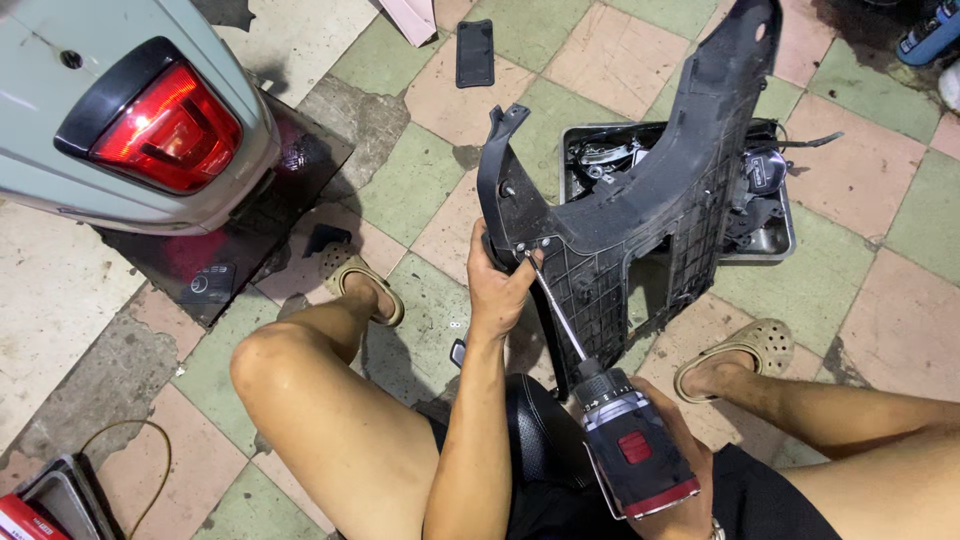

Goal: The person unscrews several screws from a black plastic motorcycle panel using a power drill and kemudian attaches a smaller plastic fairing component to it.

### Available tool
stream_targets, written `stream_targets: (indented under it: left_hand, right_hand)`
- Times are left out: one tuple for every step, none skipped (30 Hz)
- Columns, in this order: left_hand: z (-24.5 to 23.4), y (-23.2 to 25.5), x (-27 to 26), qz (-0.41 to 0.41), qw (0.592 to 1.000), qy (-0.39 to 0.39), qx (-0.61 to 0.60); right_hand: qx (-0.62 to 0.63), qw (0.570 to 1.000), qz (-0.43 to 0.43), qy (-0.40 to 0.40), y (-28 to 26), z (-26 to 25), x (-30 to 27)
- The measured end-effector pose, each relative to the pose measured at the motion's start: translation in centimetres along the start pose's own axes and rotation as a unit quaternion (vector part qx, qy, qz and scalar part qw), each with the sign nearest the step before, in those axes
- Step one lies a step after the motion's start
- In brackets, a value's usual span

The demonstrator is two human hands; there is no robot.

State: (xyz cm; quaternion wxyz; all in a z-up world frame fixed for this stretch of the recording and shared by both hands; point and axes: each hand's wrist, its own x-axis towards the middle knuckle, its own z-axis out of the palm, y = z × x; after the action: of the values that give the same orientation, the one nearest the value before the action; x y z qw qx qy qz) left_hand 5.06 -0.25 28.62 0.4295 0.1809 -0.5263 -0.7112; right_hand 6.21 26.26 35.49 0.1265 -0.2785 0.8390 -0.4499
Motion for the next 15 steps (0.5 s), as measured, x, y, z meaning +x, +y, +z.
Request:
stream_targets:
  left_hand:
    - [0.09,0.1,0.01,0.005,1.0,-0.001,0.008]
    - [0.2,0.09,-0.08,0.009,1.0,-0.002,0.016]
    - [0.25,0.09,-0.17,0.001,1.0,0.0,0.017]
    - [0.24,0.2,-0.22,-0.008,1.0,0.002,0.019]
    - [0.22,0.29,-0.24,-0.017,1.0,0.004,0.02]
    - [0.16,0.33,-0.28,-0.01,1.0,0.0,0.016]
    - [0.09,0.35,-0.31,-0.002,1.0,-0.004,0.012]
    - [0.08,0.37,-0.27,0.007,1.0,-0.008,0.009]
    - [0.12,0.37,-0.29,-0.006,1.0,-0.004,0.006]
    - [0.1,0.42,-0.34,-0.018,1.0,0.001,0.005]
    - [0.08,0.48,-0.38,-0.031,1.0,0.005,0.003]
    - [0.1,0.5,-0.38,-0.024,1.0,0.003,-0.003]
    - [0.11,0.52,-0.38,-0.018,1.0,0.0,-0.009]
    - [0.09,0.54,-0.43,-0.012,1.0,-0.002,-0.015]
    - [0.07,0.55,-0.52,-0.017,1.0,0.0,-0.014]
  right_hand:
    - [0.002,1.0,-0.018,0.003,0.01,-0.11,0.14]
    - [0.0,1.0,-0.026,-0.001,0.15,-0.17,0.23]
    - [-0.003,0.999,-0.034,-0.004,0.32,-0.21,0.35]
    - [-0.005,0.999,-0.042,-0.008,0.36,-0.27,0.43]
    - [-0.001,0.999,-0.038,-0.011,0.36,-0.31,0.48]
    - [0.003,0.999,-0.034,-0.014,0.39,-0.34,0.48]
    - [0.007,0.999,-0.03,-0.017,0.41,-0.37,0.46]
    - [0.015,0.999,-0.038,-0.014,0.4,-0.38,0.5]
    - [0.022,0.999,-0.046,-0.01,0.36,-0.4,0.46]
    - [0.031,0.998,-0.054,-0.006,0.31,-0.38,0.46]
    - [0.02,0.997,-0.07,-0.001,0.29,-0.39,0.53]
    - [0.02,0.996,-0.083,0.008,0.3,-0.44,0.66]
    - [0.016,0.996,-0.09,0.008,0.28,-0.49,0.79]
    - [0.012,0.996,-0.094,0.007,0.2,-0.71,0.81]
    - [0.01,0.995,-0.096,0.003,0.05,-0.76,0.93]
